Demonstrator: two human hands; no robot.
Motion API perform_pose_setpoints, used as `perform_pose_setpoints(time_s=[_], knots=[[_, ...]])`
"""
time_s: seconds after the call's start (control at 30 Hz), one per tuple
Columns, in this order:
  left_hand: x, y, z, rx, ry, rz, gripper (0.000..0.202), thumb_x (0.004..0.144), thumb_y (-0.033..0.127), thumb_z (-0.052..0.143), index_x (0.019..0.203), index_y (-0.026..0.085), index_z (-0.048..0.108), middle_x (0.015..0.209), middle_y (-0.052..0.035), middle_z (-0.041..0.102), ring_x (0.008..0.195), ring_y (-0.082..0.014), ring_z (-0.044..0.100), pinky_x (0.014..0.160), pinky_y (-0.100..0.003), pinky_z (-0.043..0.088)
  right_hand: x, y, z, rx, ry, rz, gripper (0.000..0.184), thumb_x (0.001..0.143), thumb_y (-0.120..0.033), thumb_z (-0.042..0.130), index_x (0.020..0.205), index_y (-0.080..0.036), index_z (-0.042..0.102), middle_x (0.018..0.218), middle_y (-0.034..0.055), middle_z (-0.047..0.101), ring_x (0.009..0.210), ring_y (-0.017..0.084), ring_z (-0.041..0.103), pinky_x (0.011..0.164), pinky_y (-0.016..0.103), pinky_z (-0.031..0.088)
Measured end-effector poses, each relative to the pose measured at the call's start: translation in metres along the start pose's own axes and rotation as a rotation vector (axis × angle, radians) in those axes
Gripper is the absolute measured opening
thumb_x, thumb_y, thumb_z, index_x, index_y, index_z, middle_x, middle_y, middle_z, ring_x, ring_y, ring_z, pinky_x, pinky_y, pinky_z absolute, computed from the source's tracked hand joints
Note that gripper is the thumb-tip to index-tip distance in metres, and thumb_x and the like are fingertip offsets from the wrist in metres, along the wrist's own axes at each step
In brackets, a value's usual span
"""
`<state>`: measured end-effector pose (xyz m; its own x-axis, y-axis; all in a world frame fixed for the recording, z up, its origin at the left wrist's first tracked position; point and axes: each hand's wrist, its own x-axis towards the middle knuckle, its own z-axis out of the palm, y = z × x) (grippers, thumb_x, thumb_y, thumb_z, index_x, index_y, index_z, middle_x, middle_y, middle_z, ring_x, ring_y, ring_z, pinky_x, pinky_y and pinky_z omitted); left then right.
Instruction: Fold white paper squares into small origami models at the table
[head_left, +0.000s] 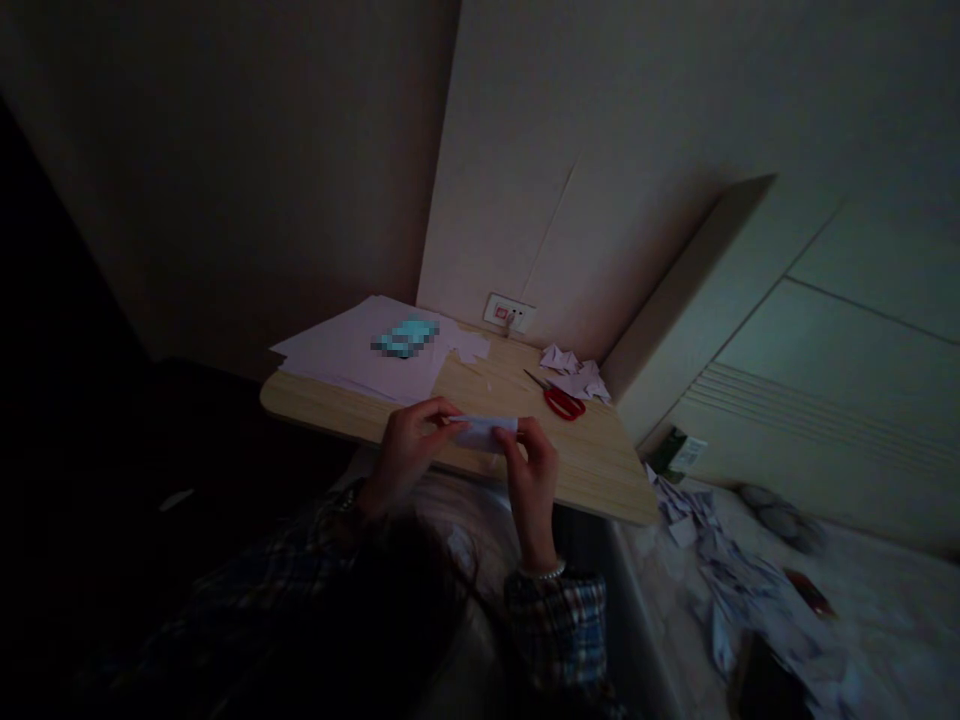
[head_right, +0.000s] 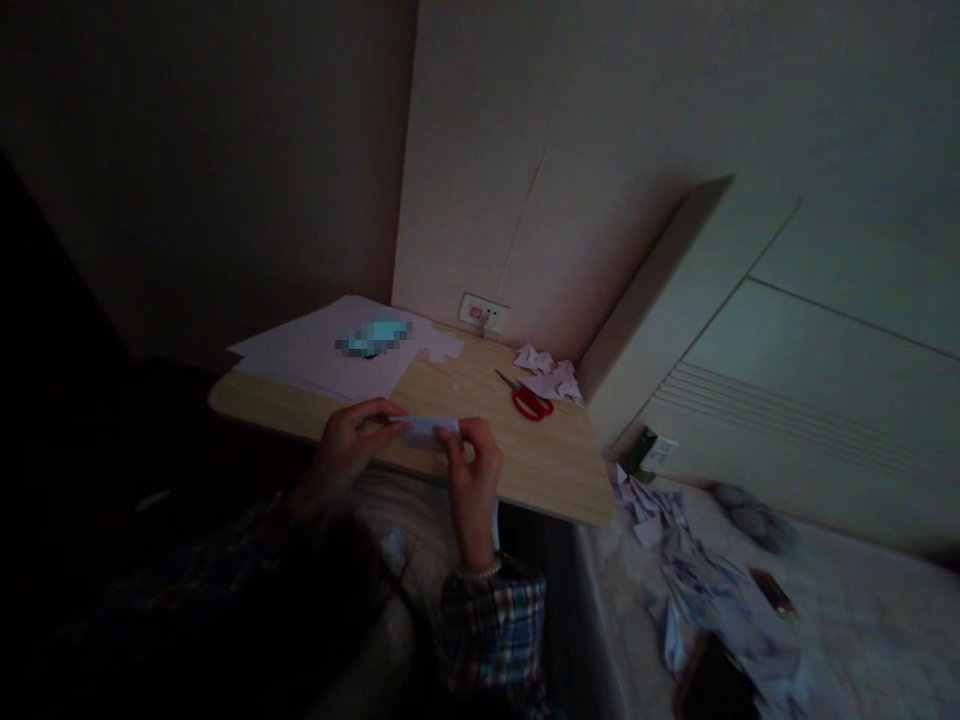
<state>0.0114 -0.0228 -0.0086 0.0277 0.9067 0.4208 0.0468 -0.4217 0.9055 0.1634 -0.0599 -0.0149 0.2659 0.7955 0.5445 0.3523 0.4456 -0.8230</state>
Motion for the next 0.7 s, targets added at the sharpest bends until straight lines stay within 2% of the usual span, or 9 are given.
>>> perform_pose_setpoints(time_s=[0.13, 0.27, 0.33, 0.47, 0.53, 0.57, 0.63, 0.7], knots=[[-0.0011, -0.0012, -0.0017, 0.002, 0.021, -0.001, 0.014, 0.065, 0.03, 0.067, 0.064, 0.016, 0.066, 0.065, 0.0004, 0.065, 0.067, -0.0149, 0.058, 0.067, -0.023, 0.044, 0.0008, -0.0005, 0.0008, -0.069, 0.034, -0.083, 0.02, 0.078, -0.029, 0.063, 0.062, -0.019, 0.056, 0.063, -0.0031, 0.052, 0.066, 0.013, 0.049, 0.065, 0.026, 0.038], [-0.0006, 0.001, -0.0004, -0.102, 0.123, -0.066, 0.017, 0.064, 0.031, 0.069, 0.07, 0.016, 0.063, 0.066, 0.0016, 0.062, 0.069, -0.0144, 0.058, 0.067, -0.023, 0.045, 0.001, 0.0018, 0.002, -0.036, -0.059, 0.021, 0.018, 0.078, -0.031, 0.062, 0.065, -0.018, 0.059, 0.062, -0.0028, 0.055, 0.062, 0.012, 0.05, 0.061, 0.025, 0.039], [-0.0002, 0.002, 0.0021, -0.199, 0.064, -0.125, 0.022, 0.062, 0.032, 0.07, 0.073, 0.016, 0.06, 0.069, 0.0012, 0.064, 0.07, -0.0151, 0.06, 0.067, -0.023, 0.047, 0.0007, 0.0027, 0.0024, 0.014, -0.077, 0.075, 0.02, 0.079, -0.032, 0.061, 0.066, -0.018, 0.058, 0.057, -0.0041, 0.052, 0.056, 0.011, 0.048, 0.056, 0.023, 0.037], [0.0, 0.0024, 0.0066, -0.319, -0.151, -0.266, 0.033, 0.056, 0.029, 0.072, 0.084, 0.014, 0.061, 0.082, -0.0035, 0.07, 0.075, -0.0185, 0.064, 0.069, -0.027, 0.05, 0.0002, 0.0041, 0.004, 0.127, -0.102, 0.133, 0.021, 0.08, -0.034, 0.061, 0.068, -0.018, 0.057, 0.056, -0.0048, 0.051, 0.053, 0.01, 0.047, 0.053, 0.022, 0.037], [0.0, 0.002, 0.0066, -0.302, -0.161, -0.308, 0.038, 0.056, 0.03, 0.072, 0.088, 0.013, 0.062, 0.082, -0.0043, 0.07, 0.073, -0.0182, 0.063, 0.064, -0.026, 0.05, 0.0, 0.0049, 0.0052, 0.196, -0.116, 0.143, 0.014, 0.079, -0.032, 0.062, 0.08, -0.019, 0.059, 0.064, -0.0034, 0.057, 0.059, 0.011, 0.052, 0.056, 0.023, 0.042], [0.0, 0.0018, 0.0061, -0.284, -0.157, -0.315, 0.038, 0.056, 0.03, 0.072, 0.088, 0.013, 0.063, 0.081, -0.0039, 0.07, 0.071, -0.0177, 0.062, 0.061, -0.025, 0.049, -0.0001, 0.0051, 0.0058, 0.228, -0.104, 0.135, 0.018, 0.078, -0.031, 0.063, 0.092, -0.02, 0.058, 0.071, -0.0025, 0.059, 0.063, 0.012, 0.055, 0.059, 0.023, 0.044], [-0.0001, 0.0017, 0.0046, -0.238, -0.144, -0.304, 0.035, 0.057, 0.032, 0.071, 0.086, 0.013, 0.064, 0.075, -0.0019, 0.068, 0.066, -0.0161, 0.06, 0.058, -0.024, 0.047, -0.0006, 0.0045, 0.0066, 0.256, -0.053, 0.096, 0.043, 0.076, -0.027, 0.066, 0.116, -0.025, 0.049, 0.085, -0.0009, 0.061, 0.07, 0.012, 0.057, 0.064, 0.024, 0.048], [-0.0001, 0.002, 0.0033, -0.181, -0.138, -0.28, 0.032, 0.059, 0.034, 0.07, 0.082, 0.012, 0.065, 0.069, 0.0002, 0.065, 0.062, -0.0148, 0.057, 0.056, -0.023, 0.045, -0.0013, 0.0028, 0.0068, 0.219, -0.031, 0.047, 0.059, 0.076, -0.025, 0.066, 0.128, -0.029, 0.039, 0.099, 0.0015, 0.059, 0.074, 0.012, 0.057, 0.065, 0.024, 0.049]])
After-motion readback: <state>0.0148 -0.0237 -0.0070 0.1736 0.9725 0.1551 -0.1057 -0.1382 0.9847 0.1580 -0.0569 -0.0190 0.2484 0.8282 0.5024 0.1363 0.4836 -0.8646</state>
